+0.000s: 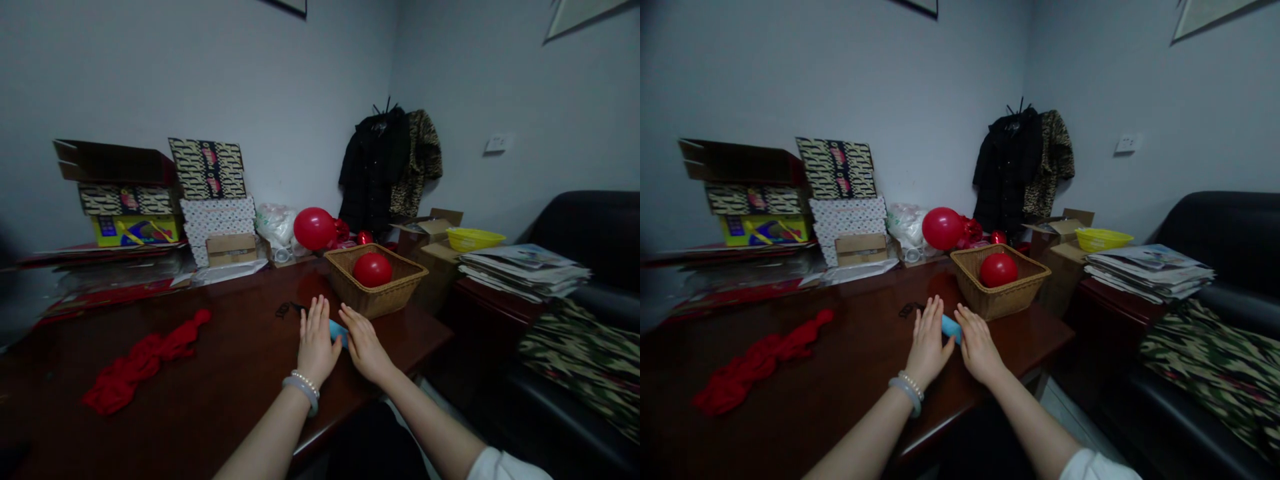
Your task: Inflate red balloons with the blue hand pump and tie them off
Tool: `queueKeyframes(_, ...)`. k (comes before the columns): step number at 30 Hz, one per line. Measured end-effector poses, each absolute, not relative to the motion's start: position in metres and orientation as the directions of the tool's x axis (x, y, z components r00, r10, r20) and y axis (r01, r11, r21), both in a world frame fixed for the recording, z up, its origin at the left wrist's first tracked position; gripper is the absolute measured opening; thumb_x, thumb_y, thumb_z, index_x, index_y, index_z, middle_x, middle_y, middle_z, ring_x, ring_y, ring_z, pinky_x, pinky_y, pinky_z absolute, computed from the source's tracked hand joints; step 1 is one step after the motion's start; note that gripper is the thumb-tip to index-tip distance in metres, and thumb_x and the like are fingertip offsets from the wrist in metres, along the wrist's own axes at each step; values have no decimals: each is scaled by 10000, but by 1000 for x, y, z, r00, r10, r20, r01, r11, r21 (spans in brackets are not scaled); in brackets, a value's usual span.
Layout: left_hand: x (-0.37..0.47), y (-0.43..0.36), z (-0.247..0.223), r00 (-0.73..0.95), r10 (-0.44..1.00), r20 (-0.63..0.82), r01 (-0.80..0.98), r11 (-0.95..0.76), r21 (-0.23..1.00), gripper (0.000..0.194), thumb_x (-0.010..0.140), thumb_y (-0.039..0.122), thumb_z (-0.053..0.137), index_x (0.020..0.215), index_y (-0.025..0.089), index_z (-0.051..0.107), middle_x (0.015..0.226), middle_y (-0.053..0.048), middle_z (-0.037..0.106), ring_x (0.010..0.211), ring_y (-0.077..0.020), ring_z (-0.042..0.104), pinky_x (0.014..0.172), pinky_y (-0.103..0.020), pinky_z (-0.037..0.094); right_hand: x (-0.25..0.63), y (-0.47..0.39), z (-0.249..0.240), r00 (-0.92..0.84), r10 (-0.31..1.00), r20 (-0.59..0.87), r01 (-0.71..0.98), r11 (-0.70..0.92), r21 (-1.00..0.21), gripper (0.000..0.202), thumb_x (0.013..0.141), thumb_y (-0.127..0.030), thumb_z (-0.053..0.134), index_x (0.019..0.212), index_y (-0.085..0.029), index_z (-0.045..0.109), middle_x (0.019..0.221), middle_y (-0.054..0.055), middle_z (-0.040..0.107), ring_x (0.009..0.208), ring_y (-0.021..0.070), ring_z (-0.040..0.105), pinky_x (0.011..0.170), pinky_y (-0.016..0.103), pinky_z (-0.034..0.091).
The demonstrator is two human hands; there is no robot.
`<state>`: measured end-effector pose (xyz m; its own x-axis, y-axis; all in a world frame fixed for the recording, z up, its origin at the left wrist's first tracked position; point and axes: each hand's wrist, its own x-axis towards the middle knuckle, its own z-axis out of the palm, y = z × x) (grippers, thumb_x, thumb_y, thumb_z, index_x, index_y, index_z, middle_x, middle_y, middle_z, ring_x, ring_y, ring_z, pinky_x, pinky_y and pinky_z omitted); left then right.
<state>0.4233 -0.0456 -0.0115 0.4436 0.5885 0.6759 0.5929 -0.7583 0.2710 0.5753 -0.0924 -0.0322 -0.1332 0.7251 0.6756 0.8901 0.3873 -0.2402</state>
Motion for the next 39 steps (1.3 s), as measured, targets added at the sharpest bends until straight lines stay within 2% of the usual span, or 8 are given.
queueKeyframes(5,381,-54,-20,412,643,645,591,-728,348,463,823,157,530,1285,149,504,1341,-133,540,1314,-257,413,1116,-504,271,535,-96,-35,-188,755,628,867,428,-255,466,878,-113,441,1329,-216,493,1401,115,483,1292,252,435,1053,501,373)
queueKeyframes(7,362,-56,-22,403,654,640,593,-720,362,386,826,160,534,1211,168,563,1280,-115,589,1273,-251,460,1107,-504,288,518,-97,-34,-199,768,609,863,432,-262,397,874,-130,474,1252,-210,563,1360,116,521,1253,253,471,1035,486,391)
queueKeyframes(13,308,-71,-26,382,664,643,622,-699,352,391,831,152,522,1220,167,557,1271,-109,596,1271,-245,463,1109,-509,281,473,-98,-30,-237,792,562,846,453,-281,262,865,-166,527,1084,-218,661,1343,110,536,1219,258,501,1018,472,395)
queueKeyframes(21,225,-80,-29,427,658,621,677,-688,263,406,824,162,538,1230,175,550,1276,-96,595,1270,-239,466,1108,-498,288,415,-87,-28,-294,841,455,818,467,-335,246,858,-204,570,1080,-214,675,1325,101,554,1223,247,497,1023,431,374)
queueKeyframes(27,148,-70,-45,396,711,581,755,-613,234,392,843,203,531,1233,186,553,1275,-80,601,1255,-229,484,1103,-476,301,357,-68,-33,-314,875,369,813,448,-372,249,849,-275,610,1085,-240,682,1329,93,555,1209,262,500,1012,448,343)
queueKeyframes(32,94,-49,-64,297,810,506,849,-467,249,375,862,259,506,1225,188,567,1291,-85,594,1255,-229,487,1101,-446,297,318,-50,-47,-309,886,346,810,435,-393,221,841,-280,627,1053,-261,688,1321,76,566,1205,261,500,1010,460,315)
queueKeyframes(39,28,-8,-77,-61,944,323,973,-17,231,519,850,348,502,1308,103,515,1417,-163,460,1337,-290,370,1102,-471,251,294,-23,-70,-275,887,370,791,428,-438,180,861,-282,599,1014,-264,692,1281,78,593,1186,257,516,1000,479,311)
